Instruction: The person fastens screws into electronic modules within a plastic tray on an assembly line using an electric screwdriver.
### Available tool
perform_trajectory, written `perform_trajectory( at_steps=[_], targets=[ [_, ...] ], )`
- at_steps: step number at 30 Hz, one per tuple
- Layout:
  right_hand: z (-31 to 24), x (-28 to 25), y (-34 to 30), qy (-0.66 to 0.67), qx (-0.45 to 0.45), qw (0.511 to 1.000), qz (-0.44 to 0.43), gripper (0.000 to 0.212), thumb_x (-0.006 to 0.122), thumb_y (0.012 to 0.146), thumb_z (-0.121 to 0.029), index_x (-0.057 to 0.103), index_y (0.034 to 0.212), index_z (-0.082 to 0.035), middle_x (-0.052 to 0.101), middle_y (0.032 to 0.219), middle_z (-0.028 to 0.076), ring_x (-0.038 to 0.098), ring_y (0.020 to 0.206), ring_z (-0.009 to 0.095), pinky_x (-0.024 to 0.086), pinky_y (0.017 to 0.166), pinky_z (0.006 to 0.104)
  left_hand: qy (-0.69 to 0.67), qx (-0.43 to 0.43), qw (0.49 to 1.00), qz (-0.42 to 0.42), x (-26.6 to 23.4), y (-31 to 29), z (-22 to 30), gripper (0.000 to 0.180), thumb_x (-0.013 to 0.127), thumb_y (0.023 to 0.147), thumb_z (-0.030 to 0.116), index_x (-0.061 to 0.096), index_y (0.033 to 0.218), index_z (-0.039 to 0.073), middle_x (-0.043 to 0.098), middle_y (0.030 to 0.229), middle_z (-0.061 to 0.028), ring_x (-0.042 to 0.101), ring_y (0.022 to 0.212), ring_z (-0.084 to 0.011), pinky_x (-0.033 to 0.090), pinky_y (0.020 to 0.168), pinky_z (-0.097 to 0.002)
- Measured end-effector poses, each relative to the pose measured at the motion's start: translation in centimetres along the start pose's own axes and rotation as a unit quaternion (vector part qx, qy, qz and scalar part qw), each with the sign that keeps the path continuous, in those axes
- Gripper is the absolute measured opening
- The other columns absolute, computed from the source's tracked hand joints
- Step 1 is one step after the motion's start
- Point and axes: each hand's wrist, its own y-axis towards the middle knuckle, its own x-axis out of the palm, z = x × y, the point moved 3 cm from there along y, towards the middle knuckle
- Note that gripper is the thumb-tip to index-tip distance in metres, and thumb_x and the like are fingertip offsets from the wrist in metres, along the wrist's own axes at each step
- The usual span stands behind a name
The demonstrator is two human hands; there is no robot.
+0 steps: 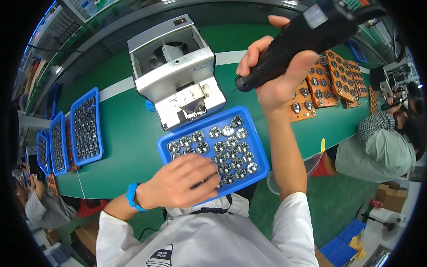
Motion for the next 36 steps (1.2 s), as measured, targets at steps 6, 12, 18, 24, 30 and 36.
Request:
perform_trajectory(
  at_steps=[6, 12, 18, 24, 30, 36],
  targets=[
    [4.6, -0.8, -1.1, -0.129, 0.052, 0.990, 0.025, 0.080, 0.037, 0.090, -0.071, 0.030, 0.135, -0.005, 0.050, 0.074, 0.008, 0.051, 0.061, 0.017, 0.046, 0.062, 0.0324, 0.048, 0.151, 0.966, -0.204, 2.8, 2.3, 1.0, 0.024, 0.058, 0.077, 0.020, 0.063, 0.090, 0.000, 0.062, 0.093, -0.0092, 0.057, 0.091, -0.0226, 0.043, 0.085, -0.0329],
    [4.4, -0.4, -1.8, -0.113, 0.096, 0.983, 0.109, 0.096, 0.066, 0.073, -0.070, 0.035, 0.131, -0.001, 0.055, 0.071, 0.009, 0.056, 0.057, 0.017, 0.050, 0.055, 0.0311, -0.025, 0.137, 0.969, -0.205, 4.3, 4.1, 1.0, 0.027, 0.054, 0.080, 0.021, 0.063, 0.091, -0.001, 0.062, 0.099, -0.0136, 0.058, 0.095, -0.0264, 0.044, 0.088, -0.0384],
    [4.1, -1.6, -3.3, -0.304, 0.005, 0.953, 0.012, 0.085, 0.038, 0.079, -0.082, 0.054, 0.081, 0.002, 0.060, 0.076, 0.012, 0.056, 0.059, 0.019, 0.045, 0.067, 0.0230, -0.055, 0.083, 0.987, -0.126, 3.4, 4.3, 0.3, 0.023, 0.058, 0.075, 0.023, 0.072, 0.078, 0.005, 0.062, 0.088, -0.0060, 0.054, 0.088, -0.0216, 0.041, 0.082, -0.0348],
    [4.1, -0.9, -4.5, -0.321, -0.115, 0.923, 0.179, 0.101, 0.033, 0.091, -0.070, 0.012, 0.136, 0.017, 0.059, 0.073, 0.020, 0.058, 0.058, 0.023, 0.050, 0.061, 0.0311, -0.134, 0.041, 0.986, -0.095, 2.6, 5.3, -1.2, 0.021, 0.054, 0.077, 0.021, 0.069, 0.080, 0.005, 0.062, 0.084, -0.0053, 0.056, 0.086, -0.0199, 0.040, 0.084, -0.0338],
    [3.1, -1.4, -4.2, -0.251, -0.081, 0.960, 0.098, 0.092, 0.037, 0.093, -0.064, 0.012, 0.142, 0.009, 0.059, 0.077, 0.019, 0.059, 0.064, 0.022, 0.050, 0.063, 0.0321, -0.108, 0.009, 0.992, -0.058, 2.0, 5.6, -1.9, 0.021, 0.054, 0.078, 0.021, 0.068, 0.081, 0.006, 0.063, 0.087, -0.0056, 0.056, 0.089, -0.0205, 0.040, 0.088, -0.0352],
    [2.8, -1.3, -4.2, -0.195, -0.070, 0.978, 0.035, 0.089, 0.048, 0.091, -0.058, 0.014, 0.145, 0.004, 0.060, 0.084, 0.018, 0.059, 0.066, 0.022, 0.050, 0.065, 0.0320, -0.094, -0.011, 0.995, -0.038, 2.4, 5.4, -1.8, 0.022, 0.054, 0.078, 0.021, 0.068, 0.083, 0.005, 0.063, 0.090, -0.0060, 0.056, 0.091, -0.0211, 0.040, 0.090, -0.0360]
  ],
)
